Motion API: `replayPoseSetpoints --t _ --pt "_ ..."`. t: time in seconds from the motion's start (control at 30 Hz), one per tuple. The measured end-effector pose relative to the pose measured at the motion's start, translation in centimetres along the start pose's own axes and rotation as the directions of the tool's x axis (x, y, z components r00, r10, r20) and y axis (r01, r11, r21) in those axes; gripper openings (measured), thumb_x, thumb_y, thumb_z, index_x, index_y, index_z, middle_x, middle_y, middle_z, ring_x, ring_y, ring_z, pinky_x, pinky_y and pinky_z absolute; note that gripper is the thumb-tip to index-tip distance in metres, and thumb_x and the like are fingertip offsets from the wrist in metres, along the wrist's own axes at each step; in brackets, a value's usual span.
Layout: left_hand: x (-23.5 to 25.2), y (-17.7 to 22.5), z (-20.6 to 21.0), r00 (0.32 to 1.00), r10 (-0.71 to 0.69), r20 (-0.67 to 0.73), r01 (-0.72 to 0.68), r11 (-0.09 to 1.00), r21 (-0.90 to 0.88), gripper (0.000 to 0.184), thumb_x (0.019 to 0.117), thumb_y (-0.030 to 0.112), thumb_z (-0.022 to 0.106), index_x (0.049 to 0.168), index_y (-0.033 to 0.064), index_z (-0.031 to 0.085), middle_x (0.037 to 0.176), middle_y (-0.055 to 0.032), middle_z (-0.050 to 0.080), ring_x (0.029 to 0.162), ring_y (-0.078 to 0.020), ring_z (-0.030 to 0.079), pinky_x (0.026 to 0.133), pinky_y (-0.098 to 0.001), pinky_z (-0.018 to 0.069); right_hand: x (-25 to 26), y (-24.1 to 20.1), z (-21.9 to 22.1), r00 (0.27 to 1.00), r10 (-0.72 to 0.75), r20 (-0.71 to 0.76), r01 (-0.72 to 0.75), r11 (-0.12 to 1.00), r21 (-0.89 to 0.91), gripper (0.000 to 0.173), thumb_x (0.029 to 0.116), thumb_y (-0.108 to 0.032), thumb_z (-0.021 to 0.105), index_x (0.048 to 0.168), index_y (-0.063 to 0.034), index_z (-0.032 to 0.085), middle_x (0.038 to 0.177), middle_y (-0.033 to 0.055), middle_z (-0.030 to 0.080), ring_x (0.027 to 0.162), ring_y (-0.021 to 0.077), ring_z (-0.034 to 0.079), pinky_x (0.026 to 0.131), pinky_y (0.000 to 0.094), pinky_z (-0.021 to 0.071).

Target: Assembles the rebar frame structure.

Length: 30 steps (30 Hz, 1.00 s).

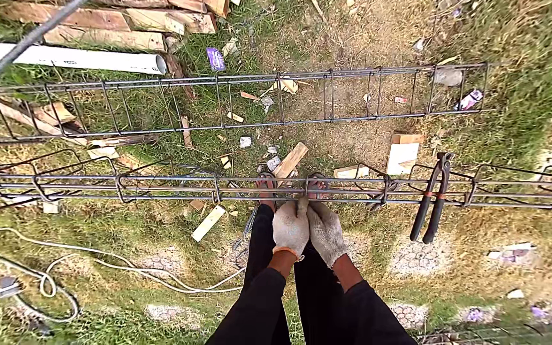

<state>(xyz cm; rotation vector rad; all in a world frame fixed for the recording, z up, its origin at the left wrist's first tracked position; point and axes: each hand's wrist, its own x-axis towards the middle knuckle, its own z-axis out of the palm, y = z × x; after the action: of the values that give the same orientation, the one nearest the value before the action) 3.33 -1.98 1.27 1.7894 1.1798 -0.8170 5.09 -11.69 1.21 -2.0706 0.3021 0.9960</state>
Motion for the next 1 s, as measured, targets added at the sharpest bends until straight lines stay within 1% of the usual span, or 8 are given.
replayPoseSetpoints --t 0.17,0.33,0.4,0.5,0.57,0.7,0.83,1.0 --pt "0.3 0.1 0.0 1.0 -0.006 -0.014 0.006 1.0 -0.024 0.051 0.1057 0.053 0.047 0.085 0.0119 0.07 0.075 -0.0092 0.065 0.075 -0.0283 0.066 0.07 -0.0557 0.0527 0.2 1.0 0.5 0.998 -0.051 0.028 0.051 0.998 -0.022 0.026 0.105 -0.027 0.054 0.1 -0.0109 0.074 0.086 0.0012 0.071 0.083 0.0127 0.069 0.079 0.0402 0.0579" --pt "0.1 -1.2 -1.4 0.993 0.059 0.106 -0.037 0.979 -0.198 0.048 0.1079 0.049 0.045 0.087 0.0128 0.07 0.07 -0.0046 0.061 0.065 -0.0208 0.061 0.064 -0.0463 0.052 -0.3 0.6 0.6 0.995 -0.092 0.043 0.1 0.965 -0.243 0.026 0.1045 -0.026 0.055 0.11 -0.0103 0.076 0.102 0.0048 0.075 0.099 0.0178 0.071 0.092 0.0451 0.0577" --pt "-0.7 -2.4 -1.9 0.982 0.13 0.135 -0.097 0.969 -0.225 0.038 0.1082 0.039 0.047 0.098 0.0131 0.073 0.078 -0.0027 0.067 0.071 -0.0169 0.065 0.069 -0.043 0.0562 -0.5 0.7 0.5 0.991 -0.122 0.052 0.133 0.935 -0.328 0.027 0.1034 -0.027 0.055 0.108 -0.0106 0.076 0.102 0.0056 0.075 0.099 0.0205 0.071 0.092 0.0469 0.058" --pt "-2.8 -3.4 -2.4 0.983 0.15 0.107 -0.135 0.982 -0.135 0.031 0.1062 0.026 0.051 0.121 0.0104 0.072 0.101 -0.0053 0.074 0.093 -0.0156 0.071 0.089 -0.0425 0.0583 -0.8 0.6 0.8 0.992 -0.114 0.057 0.127 0.912 -0.39 0.028 0.1032 -0.029 0.056 0.11 -0.0105 0.075 0.103 0.0075 0.074 0.099 0.0238 0.072 0.09 0.049 0.0586" --pt "-4.0 -3.6 -2.3 0.983 0.167 0.074 -0.161 0.984 -0.079 0.032 0.1065 0.024 0.05 0.125 0.0077 0.071 0.107 -0.0071 0.075 0.1 -0.0158 0.072 0.095 -0.0413 0.0576 -1.1 0.1 1.0 0.995 -0.083 0.055 0.098 0.907 -0.409 0.029 0.104 -0.03 0.055 0.114 -0.0107 0.075 0.107 0.0083 0.074 0.102 0.0248 0.072 0.091 0.0494 0.058" --pt "-5.3 -3.2 -2.0 0.962 0.225 0.154 -0.229 0.973 0.007 0.031 0.1056 0.019 0.048 0.121 0.0044 0.071 0.107 -0.0101 0.074 0.105 -0.0195 0.07 0.099 -0.0414 0.0551 -1.6 0.0 0.1 0.987 -0.013 0.162 0.054 0.966 -0.253 0.038 0.1076 -0.032 0.046 0.124 -0.01 0.072 0.115 0.007 0.074 0.11 0.0196 0.069 0.101 0.0456 0.0546" --pt "-4.9 -3.4 -1.9 0.925 0.244 0.292 -0.243 0.969 -0.042 0.024 0.0996 0.015 0.052 0.106 0.0047 0.073 0.098 -0.0075 0.073 0.096 -0.0178 0.07 0.092 -0.0412 0.0566 -1.0 -1.3 -1.4 0.962 0.044 0.27 0.01 0.981 -0.194 0.036 0.104 -0.043 0.051 0.095 -0.0162 0.074 0.08 -0.0002 0.07 0.077 0.0148 0.069 0.074 0.045 0.058" --pt "-3.7 -3.4 -3.4 0.89 0.211 0.405 -0.205 0.977 -0.057 0.025 0.1027 0.022 0.053 0.104 0.0102 0.075 0.093 -0.0027 0.074 0.09 -0.0138 0.071 0.089 -0.0398 0.0583 0.0 -1.1 -1.7 0.952 0.043 0.304 0.018 0.98 -0.196 0.027 0.1042 -0.031 0.056 0.099 -0.0133 0.076 0.091 0.0021 0.073 0.088 0.0155 0.07 0.085 0.0451 0.0574"
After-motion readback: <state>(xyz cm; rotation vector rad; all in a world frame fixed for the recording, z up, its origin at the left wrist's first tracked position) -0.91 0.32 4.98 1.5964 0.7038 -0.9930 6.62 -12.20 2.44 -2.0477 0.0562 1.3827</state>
